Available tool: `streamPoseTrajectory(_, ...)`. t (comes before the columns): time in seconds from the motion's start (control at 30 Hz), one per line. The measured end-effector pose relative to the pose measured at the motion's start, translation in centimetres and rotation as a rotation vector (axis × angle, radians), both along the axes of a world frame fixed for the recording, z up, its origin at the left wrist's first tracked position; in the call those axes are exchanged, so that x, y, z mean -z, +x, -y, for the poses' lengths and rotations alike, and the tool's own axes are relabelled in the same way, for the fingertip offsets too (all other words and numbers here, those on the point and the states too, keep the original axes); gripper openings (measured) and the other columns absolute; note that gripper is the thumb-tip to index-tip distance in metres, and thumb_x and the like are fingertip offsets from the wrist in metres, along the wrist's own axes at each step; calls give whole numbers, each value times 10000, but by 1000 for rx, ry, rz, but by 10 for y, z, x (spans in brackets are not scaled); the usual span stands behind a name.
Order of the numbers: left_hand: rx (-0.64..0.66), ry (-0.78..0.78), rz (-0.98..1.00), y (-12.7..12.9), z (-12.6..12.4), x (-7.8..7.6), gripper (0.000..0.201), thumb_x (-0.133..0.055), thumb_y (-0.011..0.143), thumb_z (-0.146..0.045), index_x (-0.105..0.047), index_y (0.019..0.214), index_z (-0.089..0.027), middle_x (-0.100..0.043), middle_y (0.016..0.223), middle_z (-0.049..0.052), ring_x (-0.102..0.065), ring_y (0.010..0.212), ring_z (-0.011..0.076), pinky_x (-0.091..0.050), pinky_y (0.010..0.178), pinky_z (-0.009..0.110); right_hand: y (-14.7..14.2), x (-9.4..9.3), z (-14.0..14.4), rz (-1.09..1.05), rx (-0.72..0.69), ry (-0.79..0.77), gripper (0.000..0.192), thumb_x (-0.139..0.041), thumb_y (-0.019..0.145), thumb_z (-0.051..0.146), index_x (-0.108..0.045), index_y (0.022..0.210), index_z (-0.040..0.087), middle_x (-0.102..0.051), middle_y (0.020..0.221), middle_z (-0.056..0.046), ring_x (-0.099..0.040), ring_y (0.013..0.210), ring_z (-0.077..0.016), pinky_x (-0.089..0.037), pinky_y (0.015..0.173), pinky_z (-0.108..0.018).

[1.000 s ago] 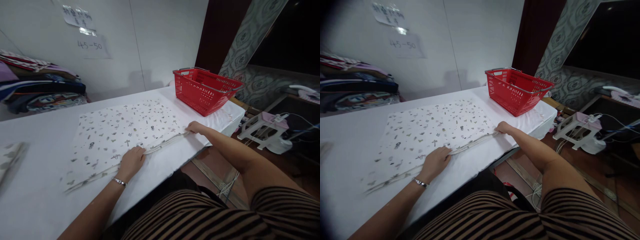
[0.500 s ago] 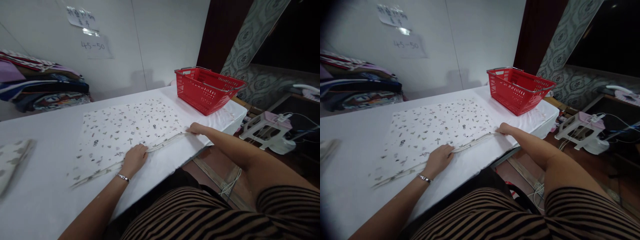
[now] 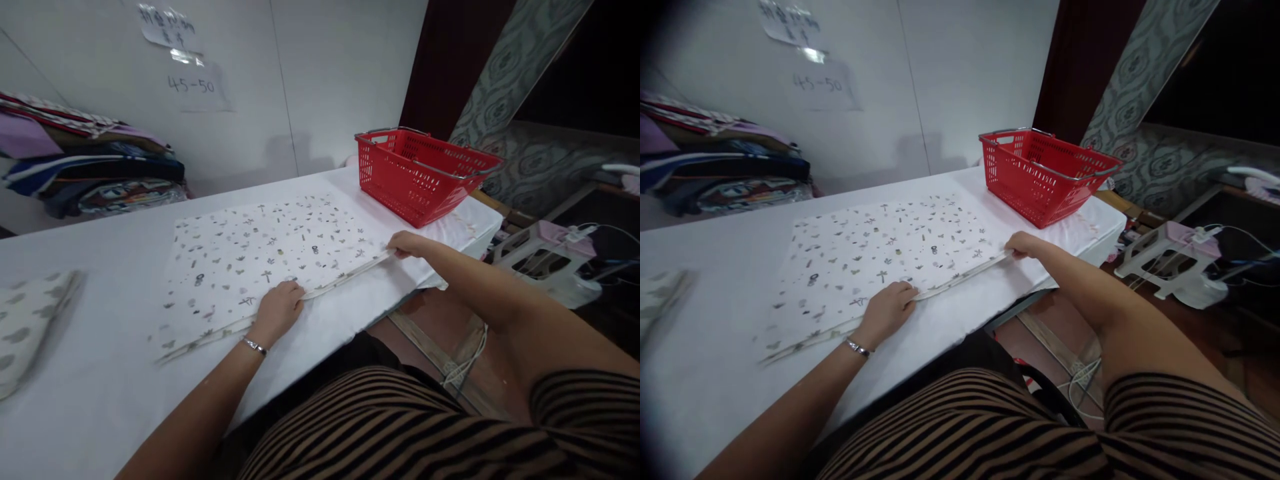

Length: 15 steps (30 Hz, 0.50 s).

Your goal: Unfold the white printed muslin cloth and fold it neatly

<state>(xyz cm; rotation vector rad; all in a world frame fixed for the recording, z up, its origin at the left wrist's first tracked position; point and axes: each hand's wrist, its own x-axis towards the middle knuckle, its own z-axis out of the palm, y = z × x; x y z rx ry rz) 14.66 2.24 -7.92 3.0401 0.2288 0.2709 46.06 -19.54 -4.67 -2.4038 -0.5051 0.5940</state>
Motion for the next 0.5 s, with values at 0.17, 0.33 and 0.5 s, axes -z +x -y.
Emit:
streamPoseTrajectory(0.17,26,-13,7,1,-1,3,181,-467,812,-160,-633,869,-202,-603,924,52,-529,885,203,-431,743,333,-6,18,4,2,-33,-88,68,-588,743,192,-560,785,146,-491,469,32,-486,447,-93,-397,469,-200)
streamPoseTrajectory(0.33,28,-34,-17,2,-3,3,181,-463,813,-168,-632,869,-205,-606,911,55,-532,876,201,-431,749,334,-10,29,7,114,-100,-186,113,-586,725,191,-561,828,153,-499,515,32,-480,470,-105,-356,476,-209)
streamPoseTrajectory(0.5,24,-59,-13,3,-4,3,183,-469,806,-156,-632,874,-205,-609,933,55,-540,900,200,-437,767,329,-19,21,9,310,-185,-233,76,-594,752,236,-577,776,166,-593,737,-43,-529,707,-150,-358,605,-230)
